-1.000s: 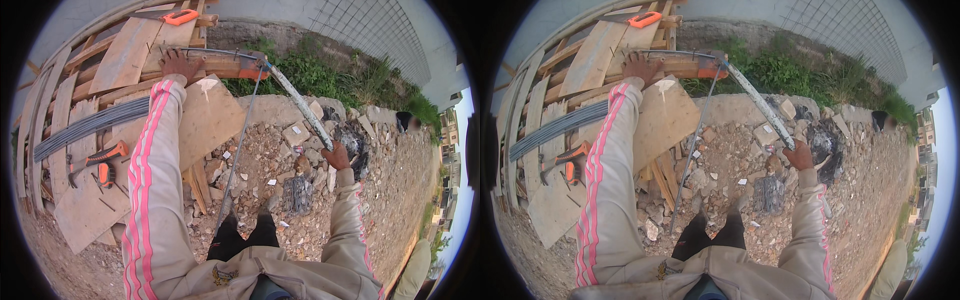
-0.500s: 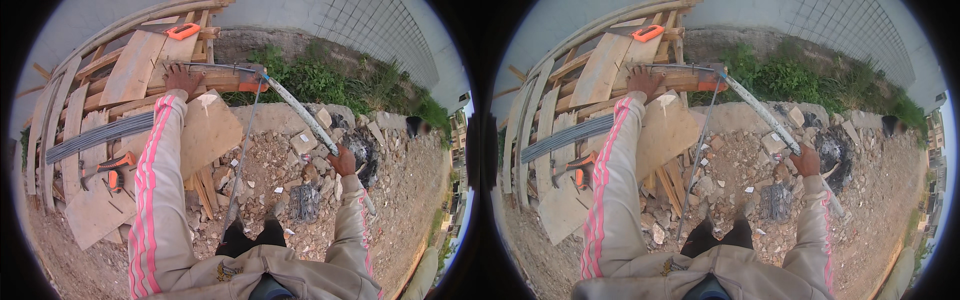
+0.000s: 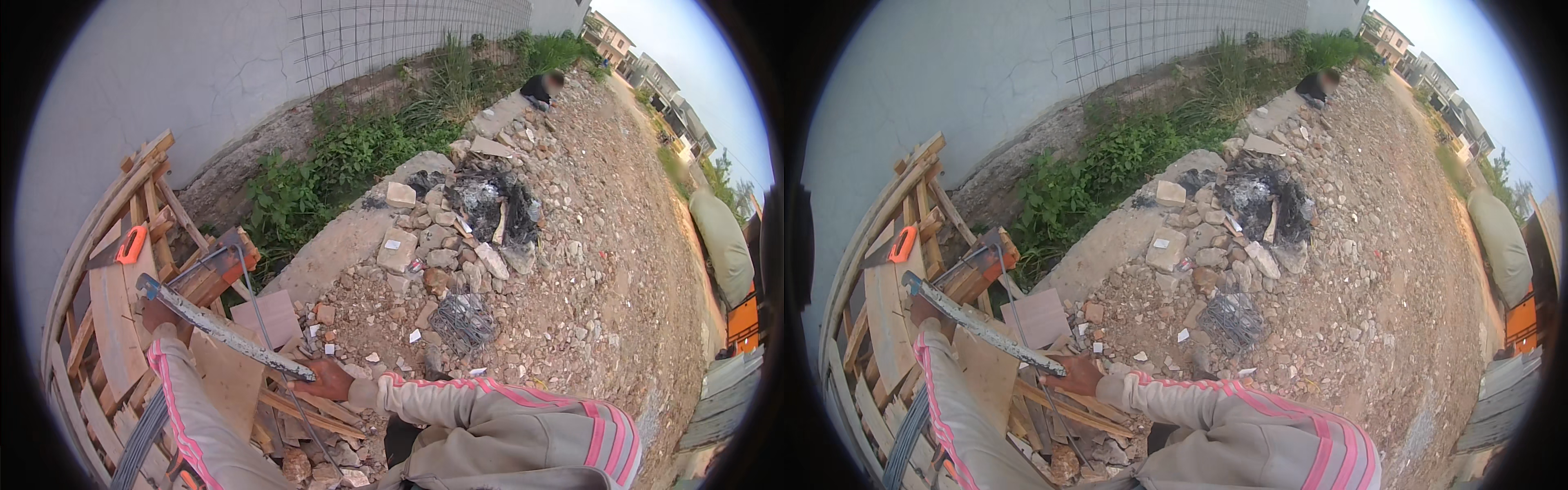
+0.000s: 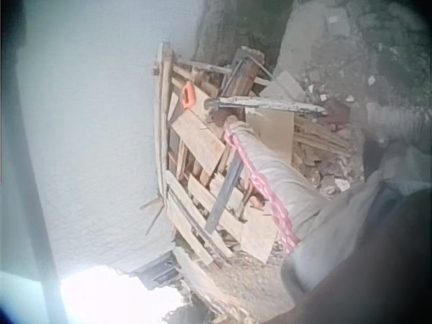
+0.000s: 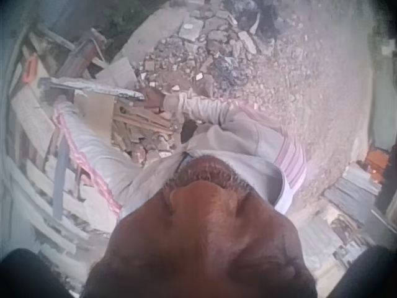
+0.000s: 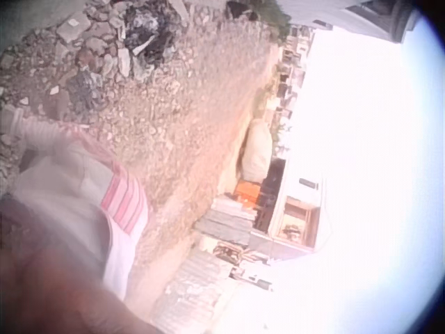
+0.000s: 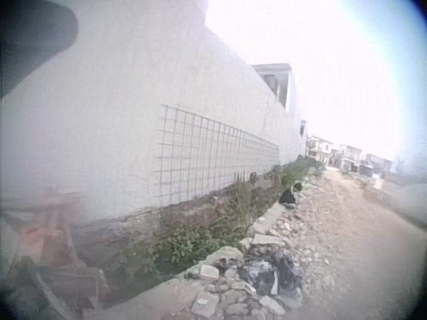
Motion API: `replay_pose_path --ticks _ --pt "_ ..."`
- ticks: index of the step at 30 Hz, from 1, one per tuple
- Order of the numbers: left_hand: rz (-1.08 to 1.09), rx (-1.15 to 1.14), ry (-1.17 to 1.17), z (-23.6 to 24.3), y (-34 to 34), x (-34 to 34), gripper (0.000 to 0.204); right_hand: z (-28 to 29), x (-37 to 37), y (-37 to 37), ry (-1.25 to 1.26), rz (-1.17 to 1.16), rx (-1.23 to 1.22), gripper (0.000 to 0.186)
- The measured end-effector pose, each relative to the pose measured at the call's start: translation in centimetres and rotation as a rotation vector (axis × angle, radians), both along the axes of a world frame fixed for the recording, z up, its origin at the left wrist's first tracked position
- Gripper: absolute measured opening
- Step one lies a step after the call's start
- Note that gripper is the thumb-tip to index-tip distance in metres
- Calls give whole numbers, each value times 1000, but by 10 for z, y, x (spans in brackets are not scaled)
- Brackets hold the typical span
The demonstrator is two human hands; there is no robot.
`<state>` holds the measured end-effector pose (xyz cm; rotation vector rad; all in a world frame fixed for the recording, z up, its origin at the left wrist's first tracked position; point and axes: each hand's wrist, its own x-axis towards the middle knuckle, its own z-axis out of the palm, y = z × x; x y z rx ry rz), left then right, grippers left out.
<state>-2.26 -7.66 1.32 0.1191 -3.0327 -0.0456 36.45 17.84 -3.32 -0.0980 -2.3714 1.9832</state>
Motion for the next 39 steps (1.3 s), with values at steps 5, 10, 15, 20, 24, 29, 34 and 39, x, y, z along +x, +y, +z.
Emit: replay_pose_path --ticks 5,10,15,20,24,29,34,39 --pt "-100 -52 -23 38 50 12 47 -4 -7 7 -212 54 -302 34" --pt "-134 -132 31 19 1 -27 44 40 -21 6 -304 9 -440 22" --pt "-293 -147 223 88 6 -7 43 -1 -20 2 -218 -13 -450 21" --pt "-446 11 303 158 -12 42 45 15 -31 41 -62 -94 -511 17" --pt "-399 98 189 160 -45 93 45 48 -52 92 -23 -145 -412 10" --pt "-344 312 224 103 -56 161 43 83 -66 164 -43 -50 -327 16" --pt "-180 502 160 67 -25 235 40 105 -82 216 -150 45 -147 18" --pt "-36 588 206 38 6 273 37 103 -147 260 -225 196 -6 20"
